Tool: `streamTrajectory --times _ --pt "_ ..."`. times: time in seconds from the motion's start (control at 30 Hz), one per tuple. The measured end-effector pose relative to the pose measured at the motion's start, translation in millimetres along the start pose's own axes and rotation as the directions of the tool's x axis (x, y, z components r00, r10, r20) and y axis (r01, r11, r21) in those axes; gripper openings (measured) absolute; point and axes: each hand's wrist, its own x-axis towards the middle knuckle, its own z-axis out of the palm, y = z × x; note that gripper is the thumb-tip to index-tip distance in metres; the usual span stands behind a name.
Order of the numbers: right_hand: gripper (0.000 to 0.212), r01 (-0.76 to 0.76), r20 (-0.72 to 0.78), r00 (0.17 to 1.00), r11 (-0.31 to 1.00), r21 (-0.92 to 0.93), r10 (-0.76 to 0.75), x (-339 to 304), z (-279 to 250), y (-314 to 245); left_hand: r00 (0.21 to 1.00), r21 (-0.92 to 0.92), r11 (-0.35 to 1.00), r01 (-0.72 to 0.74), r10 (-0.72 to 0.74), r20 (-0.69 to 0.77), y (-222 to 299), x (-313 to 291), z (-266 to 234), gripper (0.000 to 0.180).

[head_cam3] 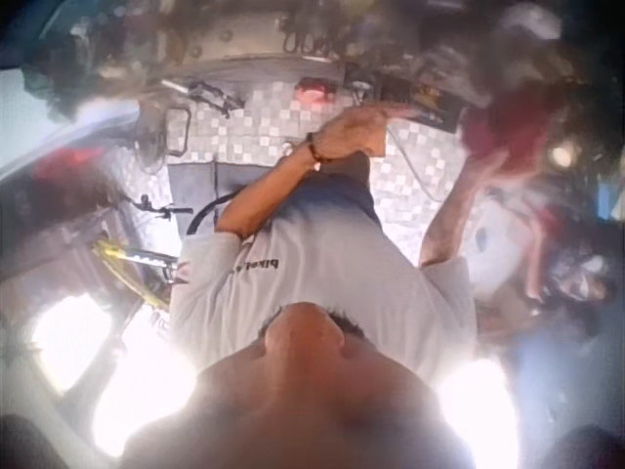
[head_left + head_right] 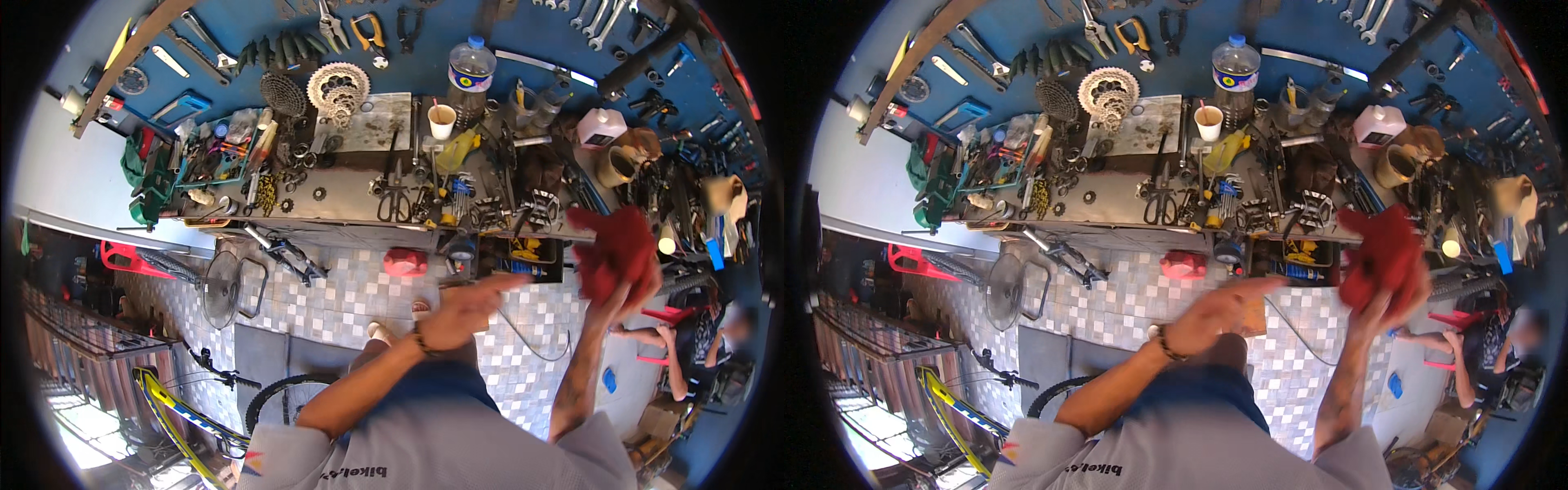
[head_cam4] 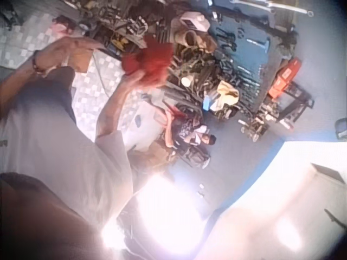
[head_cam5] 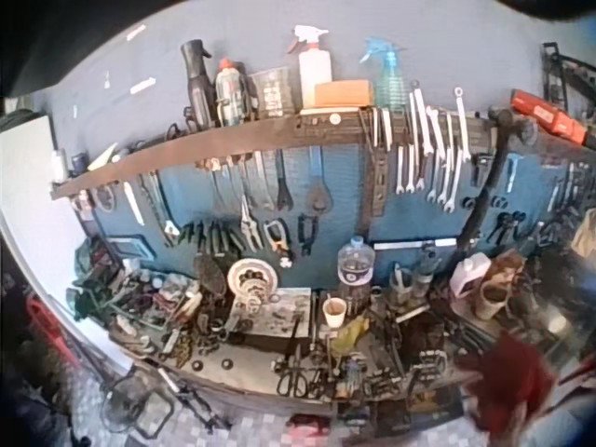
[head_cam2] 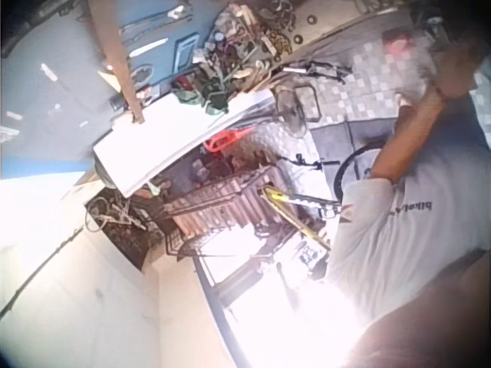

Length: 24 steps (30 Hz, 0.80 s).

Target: The person removes the handlebar and stem from a yellow and blue Giant bicycle, then cleans small metal parts with a cloth on a workbench. They handle a red rag and a black cloth while wiping components and placing them back on the bench.

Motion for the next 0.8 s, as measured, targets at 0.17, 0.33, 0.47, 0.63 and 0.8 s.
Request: streamTrajectory --times 0.17,0.33,0.47,0.63,0.8 --pt "0.068 0.243 0.386 0.908 0.956 -0.162 -0.165 -59 -26 -43 0.892 -0.203 0.920 0.336 -0.241 0.383 10 46 68 0.060" --pt "0.058 -0.367 0.251 0.897 0.930 -0.034 0.363 -75 -56 -6 0.986 -0.114 0.992 0.056 -0.036 0.166 1 45 118 0.065" --pt "0.056 -0.672 0.234 0.740 0.710 0.210 0.631 -92 -64 8 0.951 0.274 0.962 0.022 -0.104 0.291 -10 39 118 0.083" --pt "0.053 -0.783 0.284 0.594 0.460 0.418 0.753 -89 -58 -6 0.955 0.279 0.955 0.098 -0.169 0.245 -9 34 104 0.067" --pt "0.053 -0.790 0.226 0.567 0.446 0.421 0.792 -81 -50 -17 0.967 0.342 0.934 0.106 -0.176 0.183 -24 32 74 0.039"
